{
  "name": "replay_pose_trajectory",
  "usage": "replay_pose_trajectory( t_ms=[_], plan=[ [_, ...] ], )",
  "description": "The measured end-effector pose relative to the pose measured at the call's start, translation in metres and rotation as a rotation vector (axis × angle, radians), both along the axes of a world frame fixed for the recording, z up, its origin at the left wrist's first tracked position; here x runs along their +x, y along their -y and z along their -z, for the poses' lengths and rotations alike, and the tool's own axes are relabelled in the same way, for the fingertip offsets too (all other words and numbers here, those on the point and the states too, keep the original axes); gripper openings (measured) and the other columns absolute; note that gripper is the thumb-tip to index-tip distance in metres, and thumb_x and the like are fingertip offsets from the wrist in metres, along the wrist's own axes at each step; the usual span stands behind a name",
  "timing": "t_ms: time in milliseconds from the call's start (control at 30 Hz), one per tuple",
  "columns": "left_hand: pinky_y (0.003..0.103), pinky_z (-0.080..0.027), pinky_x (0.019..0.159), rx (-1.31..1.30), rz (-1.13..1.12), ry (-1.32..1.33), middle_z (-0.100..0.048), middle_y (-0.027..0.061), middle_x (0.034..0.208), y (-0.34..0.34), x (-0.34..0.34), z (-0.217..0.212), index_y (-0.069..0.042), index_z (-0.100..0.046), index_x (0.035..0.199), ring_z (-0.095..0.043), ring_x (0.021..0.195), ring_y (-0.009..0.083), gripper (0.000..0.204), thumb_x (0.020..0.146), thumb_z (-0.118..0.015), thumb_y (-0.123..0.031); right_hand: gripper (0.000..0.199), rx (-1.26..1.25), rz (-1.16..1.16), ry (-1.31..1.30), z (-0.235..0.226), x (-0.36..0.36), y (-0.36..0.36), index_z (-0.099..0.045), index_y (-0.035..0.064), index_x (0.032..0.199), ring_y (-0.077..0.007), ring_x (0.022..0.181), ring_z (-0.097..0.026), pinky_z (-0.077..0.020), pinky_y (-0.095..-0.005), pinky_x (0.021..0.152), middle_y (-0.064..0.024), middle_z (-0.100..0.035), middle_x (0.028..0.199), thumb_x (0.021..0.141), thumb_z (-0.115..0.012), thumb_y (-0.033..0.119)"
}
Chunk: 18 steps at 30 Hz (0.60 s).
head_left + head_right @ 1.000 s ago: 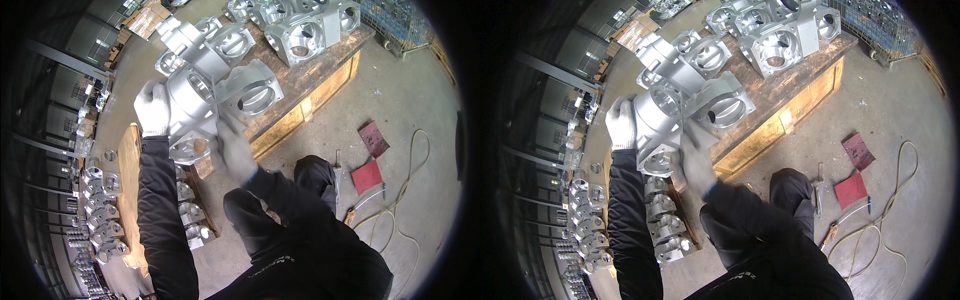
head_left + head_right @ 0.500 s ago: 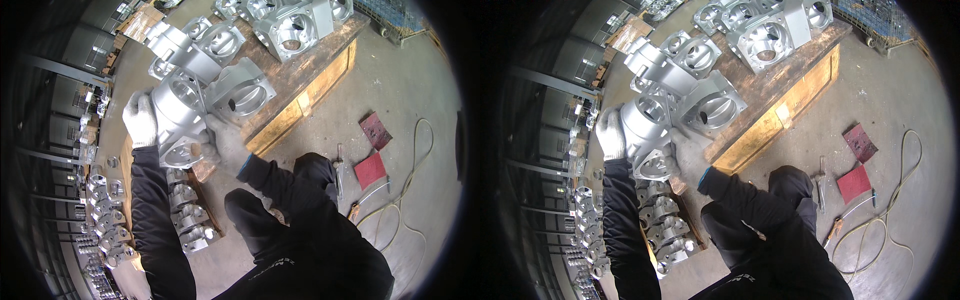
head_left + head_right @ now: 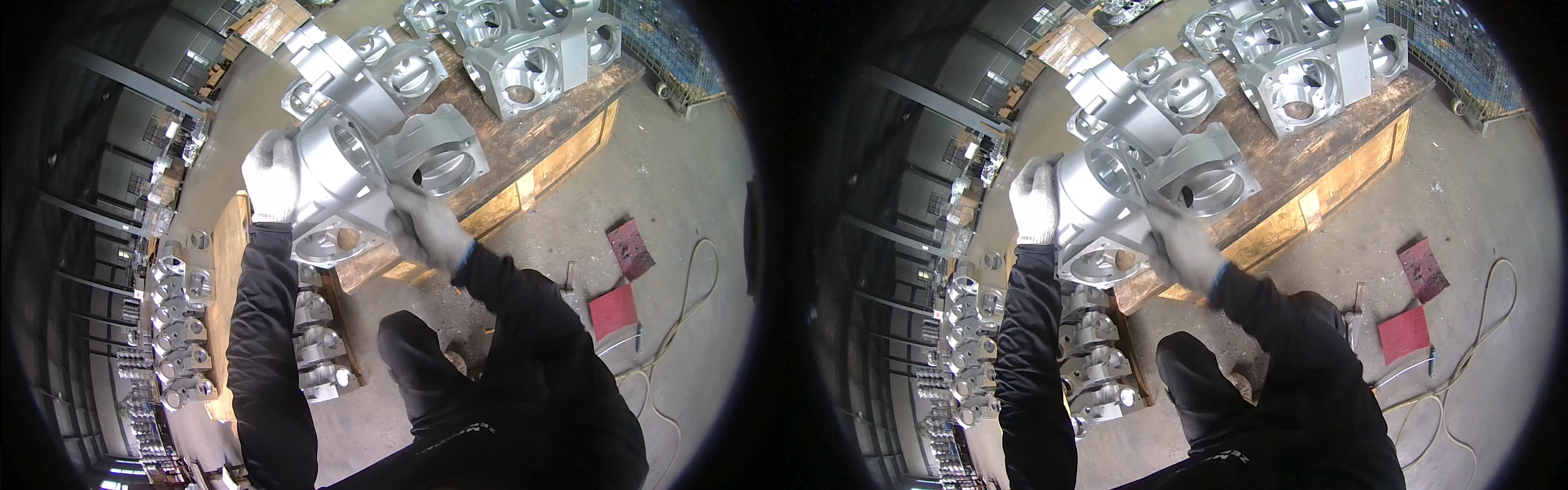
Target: The person uses a metal file to deburr and smooth the edges of several silver metal castings on a wooden pallet. They repeatedly pick up each casting, file its edges, rotate it to access different sides, and place it back on the pallet. Another worker walks by in the background.
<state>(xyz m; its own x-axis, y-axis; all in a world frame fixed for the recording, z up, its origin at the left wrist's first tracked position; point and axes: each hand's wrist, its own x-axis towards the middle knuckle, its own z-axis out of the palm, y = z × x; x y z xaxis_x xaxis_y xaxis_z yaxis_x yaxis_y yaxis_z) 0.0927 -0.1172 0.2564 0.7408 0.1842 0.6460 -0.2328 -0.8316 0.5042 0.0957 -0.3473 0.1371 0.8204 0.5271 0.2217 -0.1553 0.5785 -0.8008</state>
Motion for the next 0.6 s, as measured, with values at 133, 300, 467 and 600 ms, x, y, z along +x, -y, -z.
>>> replay_pose_trajectory(
  t_ms=[133, 300, 467, 600],
  plan=[
    [0.032, -0.054, 0.082, -0.045, 0.020, -0.009, -0.074, 0.0131, 0.088, 0.001, 0.001, 0.001, 0.005, -0.075, 0.100, -0.069, 0.084, 0.0184, 0.026, 0.094, -0.052, -0.006, 0.055, -0.031, -0.285, -0.399, -0.003, 0.011, 0.007, -0.044, 0.0113, 0.159, -0.0105, 0.043, -0.052, -0.0388, -0.0259, 0.037, -0.0016, -0.061, 0.069, 0.108, -0.052, 0.027],
    [0.032, -0.054, 0.084, 0.021, 0.004, 0.000, -0.074, 0.0151, 0.088, 0.001, 0.000, 0.000, 0.005, -0.075, 0.100, -0.070, 0.085, 0.0197, 0.025, 0.094, -0.053, -0.006, 0.060, -0.132, -0.346, -0.255, -0.006, 0.028, 0.017, -0.036, 0.0125, 0.164, -0.0094, 0.043, -0.050, -0.0368, -0.0251, 0.036, 0.0000, -0.057, 0.068, 0.109, -0.048, 0.031],
    [0.031, -0.053, 0.086, 0.001, -0.014, -0.035, -0.074, 0.0135, 0.092, -0.001, -0.002, -0.001, 0.006, -0.075, 0.103, -0.069, 0.088, 0.0183, 0.026, 0.096, -0.052, -0.006, 0.036, -0.343, -0.373, -0.279, -0.009, 0.044, 0.021, -0.057, 0.0075, 0.133, -0.0084, 0.044, -0.047, -0.0357, -0.0246, 0.038, 0.0002, -0.054, 0.069, 0.108, -0.049, 0.032],
    [0.028, -0.051, 0.089, 0.042, -0.004, -0.074, -0.075, 0.0092, 0.100, -0.002, -0.001, -0.001, 0.007, -0.074, 0.108, -0.066, 0.093, 0.0139, 0.030, 0.099, -0.049, -0.006, 0.050, -0.166, -0.384, -0.090, -0.015, 0.057, 0.022, -0.053, 0.0096, 0.152, -0.0073, 0.044, -0.044, -0.0343, -0.0250, 0.037, 0.0003, -0.052, 0.068, 0.107, -0.051, 0.032]
  ],
)
